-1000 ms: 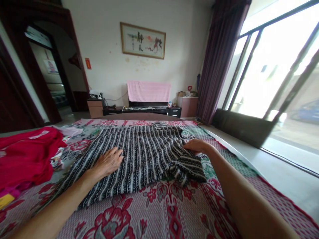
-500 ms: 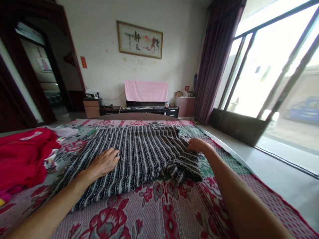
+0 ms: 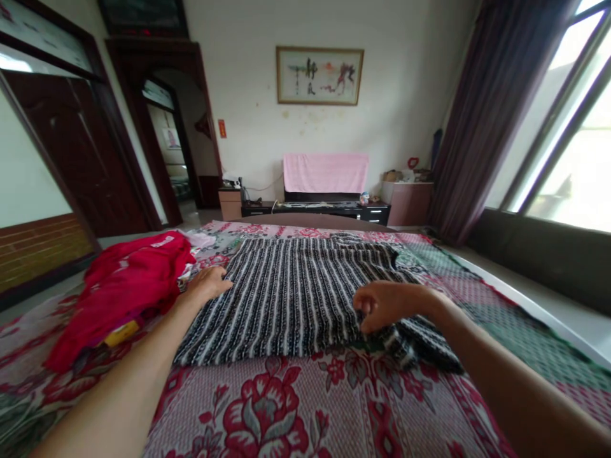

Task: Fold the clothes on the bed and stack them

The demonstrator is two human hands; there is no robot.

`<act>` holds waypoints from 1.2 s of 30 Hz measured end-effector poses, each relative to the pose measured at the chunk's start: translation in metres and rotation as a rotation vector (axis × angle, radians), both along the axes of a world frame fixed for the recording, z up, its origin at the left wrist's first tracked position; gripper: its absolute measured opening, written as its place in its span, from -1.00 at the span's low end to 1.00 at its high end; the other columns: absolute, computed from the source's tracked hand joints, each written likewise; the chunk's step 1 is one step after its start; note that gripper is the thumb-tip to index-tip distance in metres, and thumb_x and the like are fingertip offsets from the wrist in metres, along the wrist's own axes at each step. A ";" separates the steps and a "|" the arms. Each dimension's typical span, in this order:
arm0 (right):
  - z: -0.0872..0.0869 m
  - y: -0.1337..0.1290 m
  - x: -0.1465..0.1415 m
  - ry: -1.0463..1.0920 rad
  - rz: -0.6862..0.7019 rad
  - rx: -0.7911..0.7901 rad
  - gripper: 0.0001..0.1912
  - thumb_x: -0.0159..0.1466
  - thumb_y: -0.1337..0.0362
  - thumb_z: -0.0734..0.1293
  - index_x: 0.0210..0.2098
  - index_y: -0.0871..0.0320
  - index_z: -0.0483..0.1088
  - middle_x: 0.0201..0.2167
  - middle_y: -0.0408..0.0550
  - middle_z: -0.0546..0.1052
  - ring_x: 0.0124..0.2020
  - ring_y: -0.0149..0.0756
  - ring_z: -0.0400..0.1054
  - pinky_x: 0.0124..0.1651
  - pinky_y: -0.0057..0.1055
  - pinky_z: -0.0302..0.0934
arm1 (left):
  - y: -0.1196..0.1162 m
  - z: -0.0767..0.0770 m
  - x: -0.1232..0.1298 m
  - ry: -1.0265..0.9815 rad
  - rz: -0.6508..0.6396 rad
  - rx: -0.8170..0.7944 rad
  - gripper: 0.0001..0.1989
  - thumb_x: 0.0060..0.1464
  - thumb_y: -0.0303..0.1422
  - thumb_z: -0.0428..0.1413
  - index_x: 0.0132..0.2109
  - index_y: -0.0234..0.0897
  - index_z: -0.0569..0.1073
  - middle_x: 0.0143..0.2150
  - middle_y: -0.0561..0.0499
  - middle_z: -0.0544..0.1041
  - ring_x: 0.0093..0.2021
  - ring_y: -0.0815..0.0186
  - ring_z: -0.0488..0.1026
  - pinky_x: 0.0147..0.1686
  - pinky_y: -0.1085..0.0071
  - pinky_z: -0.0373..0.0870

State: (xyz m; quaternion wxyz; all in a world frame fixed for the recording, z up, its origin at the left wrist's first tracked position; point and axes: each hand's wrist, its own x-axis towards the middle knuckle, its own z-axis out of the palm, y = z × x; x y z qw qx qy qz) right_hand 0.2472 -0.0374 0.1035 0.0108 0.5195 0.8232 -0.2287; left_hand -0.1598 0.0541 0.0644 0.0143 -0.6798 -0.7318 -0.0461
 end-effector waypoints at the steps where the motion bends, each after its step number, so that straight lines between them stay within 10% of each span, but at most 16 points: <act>1: -0.002 -0.004 -0.007 -0.045 -0.010 0.008 -0.52 -0.09 0.09 0.47 -0.20 0.16 0.46 -0.30 -0.06 0.52 -0.32 -0.26 0.38 -0.30 -0.42 0.23 | 0.000 -0.001 -0.001 0.003 -0.006 -0.003 -0.55 0.01 -0.17 0.00 0.00 -0.24 0.49 0.00 -0.17 0.53 0.01 0.00 0.44 -0.09 0.20 0.36; 10: -0.015 -0.002 -0.025 -0.102 0.064 0.134 -0.63 0.04 0.40 0.27 -0.15 0.14 0.48 -0.14 0.00 0.53 -0.13 -0.23 0.37 -0.08 -0.41 0.20 | 0.003 -0.001 -0.016 -0.022 -0.181 -0.096 -0.40 0.01 -0.09 -0.01 0.15 -0.31 0.37 0.14 -0.19 0.43 0.09 0.10 0.39 0.02 0.29 0.31; 18: -0.004 -0.001 -0.008 -0.131 0.019 0.054 -0.58 -0.06 0.43 0.32 -0.17 0.14 0.49 -0.26 -0.07 0.54 -0.27 -0.27 0.40 -0.24 -0.44 0.24 | -0.073 0.044 -0.011 -0.125 -0.624 -0.317 -0.40 -0.12 -0.03 0.15 0.07 -0.14 0.40 0.17 -0.05 0.36 0.15 0.12 0.30 0.12 0.28 0.21; 27: -0.009 -0.026 0.010 -0.263 -0.087 0.110 -0.45 -0.17 0.36 0.39 -0.12 0.13 0.43 -0.15 0.06 0.47 -0.16 -0.08 0.39 -0.16 -0.32 0.27 | -0.100 0.015 0.003 -0.005 -0.676 -0.221 -0.69 -0.12 -0.47 -0.02 -0.18 -0.20 0.44 -0.11 0.00 0.45 -0.08 0.26 0.40 0.00 0.41 0.29; 36: -0.027 -0.044 0.052 -0.333 -0.208 0.275 -0.62 0.00 0.54 0.21 -0.22 0.17 0.45 -0.18 0.15 0.50 -0.12 -0.11 0.41 -0.05 -0.32 0.22 | -0.090 0.037 -0.012 -0.018 -0.627 -0.348 -0.68 -0.26 -0.52 -0.08 -0.34 -0.23 0.47 -0.38 0.08 0.49 -0.31 0.31 0.41 -0.33 0.49 0.27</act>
